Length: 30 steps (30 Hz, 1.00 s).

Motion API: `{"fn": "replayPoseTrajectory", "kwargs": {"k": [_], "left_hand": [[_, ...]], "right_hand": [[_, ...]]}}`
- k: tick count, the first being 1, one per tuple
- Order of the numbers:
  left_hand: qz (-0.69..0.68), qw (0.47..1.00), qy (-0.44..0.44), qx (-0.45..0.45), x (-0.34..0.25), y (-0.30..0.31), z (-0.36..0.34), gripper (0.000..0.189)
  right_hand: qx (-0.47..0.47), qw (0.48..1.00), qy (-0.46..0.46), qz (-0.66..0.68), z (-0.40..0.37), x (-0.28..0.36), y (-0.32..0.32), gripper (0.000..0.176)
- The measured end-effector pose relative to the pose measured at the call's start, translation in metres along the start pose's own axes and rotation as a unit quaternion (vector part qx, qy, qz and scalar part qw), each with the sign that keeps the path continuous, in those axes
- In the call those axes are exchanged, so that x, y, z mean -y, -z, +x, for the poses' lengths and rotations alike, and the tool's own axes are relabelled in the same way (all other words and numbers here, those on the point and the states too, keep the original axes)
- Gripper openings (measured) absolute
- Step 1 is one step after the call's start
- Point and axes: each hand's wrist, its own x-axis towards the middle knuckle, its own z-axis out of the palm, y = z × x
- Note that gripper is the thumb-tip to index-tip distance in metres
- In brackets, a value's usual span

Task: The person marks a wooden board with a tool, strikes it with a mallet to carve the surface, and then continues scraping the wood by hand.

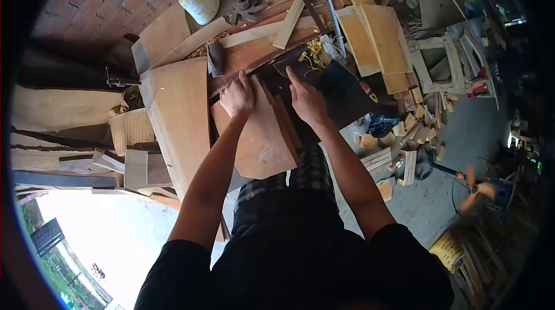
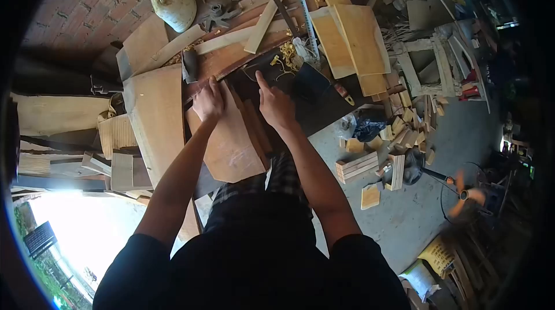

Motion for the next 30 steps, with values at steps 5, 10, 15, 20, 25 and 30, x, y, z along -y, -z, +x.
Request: {"fn": "replayPoseTrajectory", "kwargs": {"k": [5,10,15,20,25,30], "left_hand": [[-0.025,0.999,-0.017,-0.025,-0.008,0.005,-0.012,0.075],[-0.023,1.000,-0.005,-0.010,-0.010,0.012,-0.011,0.074],[-0.035,0.999,0.025,0.021,-0.010,0.010,-0.009,0.072],[-0.036,0.999,0.017,0.004,-0.012,0.012,-0.011,0.072],[-0.035,0.999,0.003,0.006,-0.013,0.014,-0.009,0.072],[-0.033,0.999,0.013,0.009,-0.014,0.017,-0.013,0.072]], "right_hand": [[-0.256,0.936,0.174,-0.167,0.003,-0.038,-0.021,0.056],[-0.317,0.900,0.210,-0.211,-0.018,-0.057,-0.049,0.056],[-0.317,0.891,0.220,-0.238,-0.017,-0.061,-0.047,0.054],[-0.327,0.894,0.217,-0.217,-0.018,-0.058,-0.050,0.049],[-0.332,0.895,0.205,-0.216,-0.019,-0.056,-0.052,0.051],[-0.339,0.891,0.207,-0.218,-0.020,-0.055,-0.052,0.051]]}}
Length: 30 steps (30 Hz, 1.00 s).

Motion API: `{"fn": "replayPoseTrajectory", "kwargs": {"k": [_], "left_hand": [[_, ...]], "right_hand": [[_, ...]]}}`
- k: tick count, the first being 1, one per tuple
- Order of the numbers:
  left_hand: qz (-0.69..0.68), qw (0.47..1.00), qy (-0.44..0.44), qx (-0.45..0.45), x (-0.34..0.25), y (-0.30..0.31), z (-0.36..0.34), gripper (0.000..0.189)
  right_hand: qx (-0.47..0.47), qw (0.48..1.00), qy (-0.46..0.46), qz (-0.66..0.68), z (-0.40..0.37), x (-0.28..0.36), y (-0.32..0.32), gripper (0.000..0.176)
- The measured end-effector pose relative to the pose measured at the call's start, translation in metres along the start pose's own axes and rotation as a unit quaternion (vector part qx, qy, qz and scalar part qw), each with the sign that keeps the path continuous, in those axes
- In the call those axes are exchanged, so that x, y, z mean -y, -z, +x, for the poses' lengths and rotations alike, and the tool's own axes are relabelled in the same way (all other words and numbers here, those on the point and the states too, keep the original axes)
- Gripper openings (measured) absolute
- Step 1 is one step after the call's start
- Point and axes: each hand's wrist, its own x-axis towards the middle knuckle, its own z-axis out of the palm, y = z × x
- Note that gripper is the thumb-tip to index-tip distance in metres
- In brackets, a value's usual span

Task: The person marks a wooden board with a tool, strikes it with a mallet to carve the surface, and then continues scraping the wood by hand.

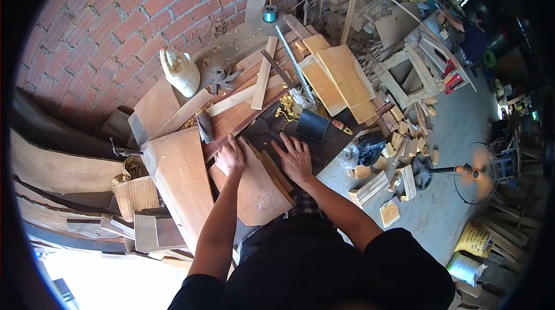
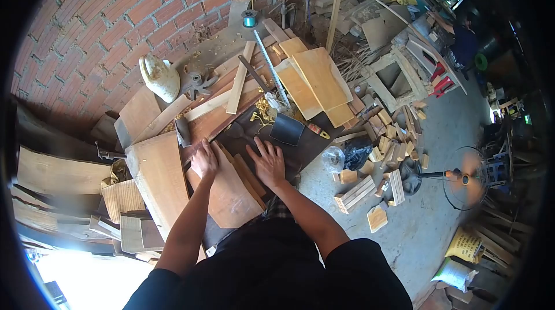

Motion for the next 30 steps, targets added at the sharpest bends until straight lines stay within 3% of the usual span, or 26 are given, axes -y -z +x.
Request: {"fn": "replayPoseTrajectory", "kwargs": {"k": [25,30], "left_hand": [[-0.002,0.999,-0.030,-0.039,0.0005,-0.0040,-0.0006,0.070],[-0.002,1.000,-0.014,0.004,-0.0006,0.0009,0.0018,0.074]], "right_hand": [[-0.016,1.000,-0.002,0.008,0.0039,0.0029,0.0018,0.050],[-0.017,1.000,-0.002,0.008,0.0037,0.0030,0.0020,0.050]]}}
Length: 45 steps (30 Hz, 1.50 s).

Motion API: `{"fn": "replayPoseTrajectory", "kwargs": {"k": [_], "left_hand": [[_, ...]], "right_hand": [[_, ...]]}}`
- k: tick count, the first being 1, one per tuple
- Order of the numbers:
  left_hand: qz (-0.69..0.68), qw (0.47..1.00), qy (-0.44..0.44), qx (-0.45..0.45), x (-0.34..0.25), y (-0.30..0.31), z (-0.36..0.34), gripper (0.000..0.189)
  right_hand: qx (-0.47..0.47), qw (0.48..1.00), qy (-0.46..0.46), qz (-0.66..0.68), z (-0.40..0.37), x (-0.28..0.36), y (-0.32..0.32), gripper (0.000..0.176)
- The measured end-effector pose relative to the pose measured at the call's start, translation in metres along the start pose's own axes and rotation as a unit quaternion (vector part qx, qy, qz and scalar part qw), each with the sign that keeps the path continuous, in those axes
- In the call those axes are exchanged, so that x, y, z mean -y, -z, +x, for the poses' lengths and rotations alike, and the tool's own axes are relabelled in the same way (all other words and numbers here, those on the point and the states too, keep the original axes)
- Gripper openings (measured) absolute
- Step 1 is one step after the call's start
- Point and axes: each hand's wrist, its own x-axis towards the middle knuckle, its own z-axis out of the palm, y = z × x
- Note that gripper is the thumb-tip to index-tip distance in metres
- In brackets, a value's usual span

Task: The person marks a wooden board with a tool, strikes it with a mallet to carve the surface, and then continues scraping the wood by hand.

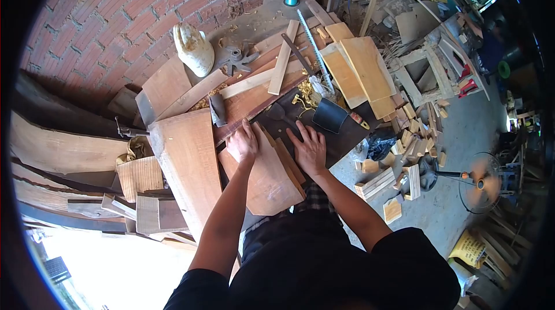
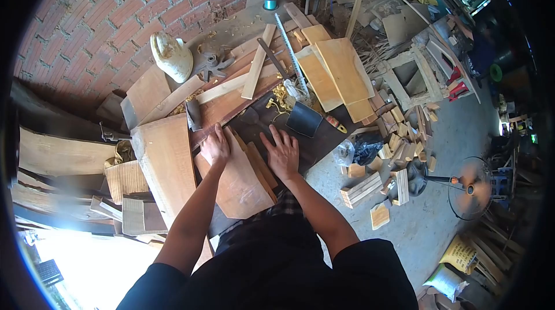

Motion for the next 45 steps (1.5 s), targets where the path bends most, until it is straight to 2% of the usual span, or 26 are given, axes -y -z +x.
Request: {"fn": "replayPoseTrajectory", "kwargs": {"k": [1,6,8,12,14,18,20,23,30,37,45], "left_hand": [[-0.007,1.000,0.004,0.023,0.000,0.001,0.000,0.077],[-0.014,1.000,0.002,0.011,-0.002,0.004,-0.003,0.078],[0.000,1.000,-0.010,-0.019,-0.001,0.000,-0.003,0.070],[0.006,0.999,-0.018,-0.040,0.000,-0.003,-0.001,0.070],[-0.027,0.999,-0.011,0.013,0.004,-0.002,0.000,0.078],[-0.011,0.999,0.004,0.044,0.004,-0.001,0.002,0.077],[0.017,0.999,-0.017,-0.040,0.002,-0.005,-0.001,0.069],[0.003,0.998,-0.018,-0.059,0.001,-0.006,-0.003,0.069],[0.022,1.000,-0.013,-0.014,0.001,-0.004,-0.001,0.065],[0.022,0.999,-0.016,-0.019,0.001,-0.004,-0.001,0.061],[0.035,0.999,-0.023,-0.030,0.005,-0.008,0.001,0.065]], "right_hand": [[-0.004,1.000,0.001,-0.001,0.000,0.000,0.000,0.051],[0.001,1.000,-0.007,-0.007,0.002,0.003,0.001,0.052],[0.005,1.000,-0.011,-0.008,0.000,0.003,0.002,0.052],[-0.006,1.000,-0.007,-0.005,0.003,0.003,0.001,0.053],[-0.003,1.000,-0.010,-0.004,0.002,0.003,0.001,0.054],[-0.001,1.000,-0.015,-0.006,0.000,0.005,-0.002,0.053],[-0.001,1.000,-0.016,-0.013,0.002,0.003,-0.001,0.052],[0.004,1.000,-0.016,-0.004,0.002,0.005,0.001,0.051],[0.007,1.000,-0.020,-0.011,0.003,0.004,-0.002,0.052],[0.018,1.000,-0.022,-0.005,0.005,0.004,0.001,0.054],[0.014,1.000,-0.014,-0.012,0.004,0.003,-0.004,0.054]]}}
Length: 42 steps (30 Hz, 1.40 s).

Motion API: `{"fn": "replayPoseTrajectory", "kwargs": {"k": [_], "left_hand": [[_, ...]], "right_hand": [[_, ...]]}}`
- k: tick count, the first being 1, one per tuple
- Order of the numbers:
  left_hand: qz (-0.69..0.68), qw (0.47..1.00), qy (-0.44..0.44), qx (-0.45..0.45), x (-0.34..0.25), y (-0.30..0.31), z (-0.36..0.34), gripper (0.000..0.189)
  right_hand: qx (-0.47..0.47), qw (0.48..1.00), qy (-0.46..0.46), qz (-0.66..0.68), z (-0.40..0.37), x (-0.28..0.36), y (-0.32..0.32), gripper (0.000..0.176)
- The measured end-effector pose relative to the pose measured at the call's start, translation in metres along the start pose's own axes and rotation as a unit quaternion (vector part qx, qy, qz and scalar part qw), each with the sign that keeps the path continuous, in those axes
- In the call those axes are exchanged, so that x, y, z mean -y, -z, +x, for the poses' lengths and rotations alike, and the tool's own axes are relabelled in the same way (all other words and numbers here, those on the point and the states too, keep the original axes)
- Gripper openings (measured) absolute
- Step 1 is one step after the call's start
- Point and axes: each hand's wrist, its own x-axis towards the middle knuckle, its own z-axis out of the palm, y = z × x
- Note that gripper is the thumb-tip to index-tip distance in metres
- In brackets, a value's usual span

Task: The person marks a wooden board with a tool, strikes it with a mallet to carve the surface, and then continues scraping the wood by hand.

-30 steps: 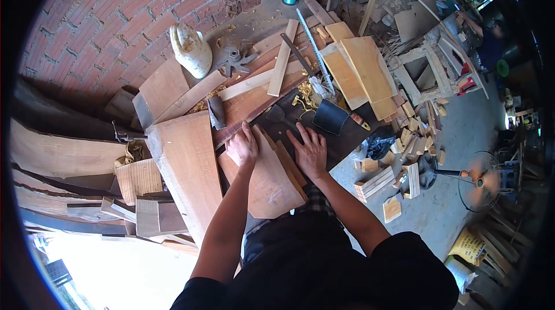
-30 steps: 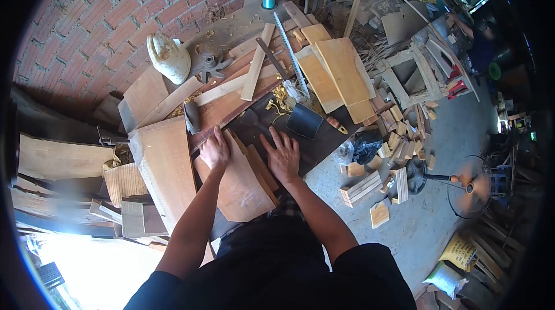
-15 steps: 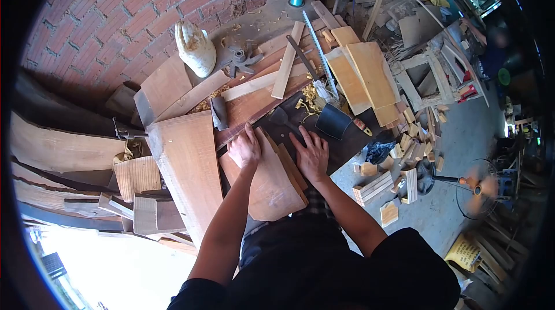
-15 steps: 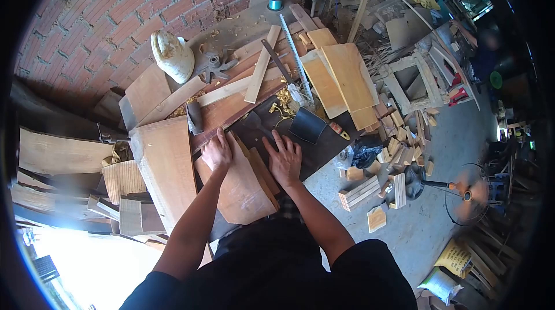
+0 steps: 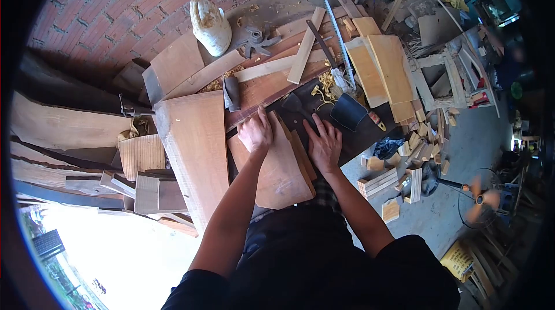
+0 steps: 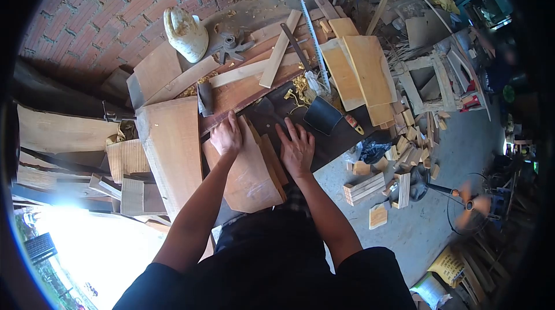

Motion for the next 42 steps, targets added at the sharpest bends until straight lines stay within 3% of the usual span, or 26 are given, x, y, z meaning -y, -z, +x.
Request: {"fn": "replayPoseTrajectory", "kwargs": {"k": [8,35,37,38,40,42], "left_hand": [[-0.032,0.999,0.004,0.016,0.004,-0.005,0.002,0.073],[-0.011,1.000,0.003,-0.025,-0.004,0.003,0.000,0.067],[-0.003,0.996,0.053,0.075,-0.011,0.016,-0.001,0.060],[0.000,0.996,0.055,0.076,-0.009,0.012,-0.002,0.060],[-0.074,0.996,-0.058,0.006,-0.002,0.003,0.002,0.048],[-0.093,0.968,-0.187,-0.140,-0.043,0.019,-0.005,0.042]], "right_hand": [[0.009,1.000,-0.004,-0.003,-0.001,-0.003,-0.002,0.053],[0.000,1.000,-0.014,0.008,0.000,-0.003,-0.002,0.049],[0.003,1.000,-0.015,0.011,0.000,-0.002,-0.001,0.048],[0.030,0.999,-0.018,0.007,0.000,-0.003,0.000,0.052],[0.054,0.998,-0.016,0.009,0.021,0.004,0.013,0.056],[0.077,0.996,0.042,-0.010,0.058,0.016,0.057,0.054]]}}
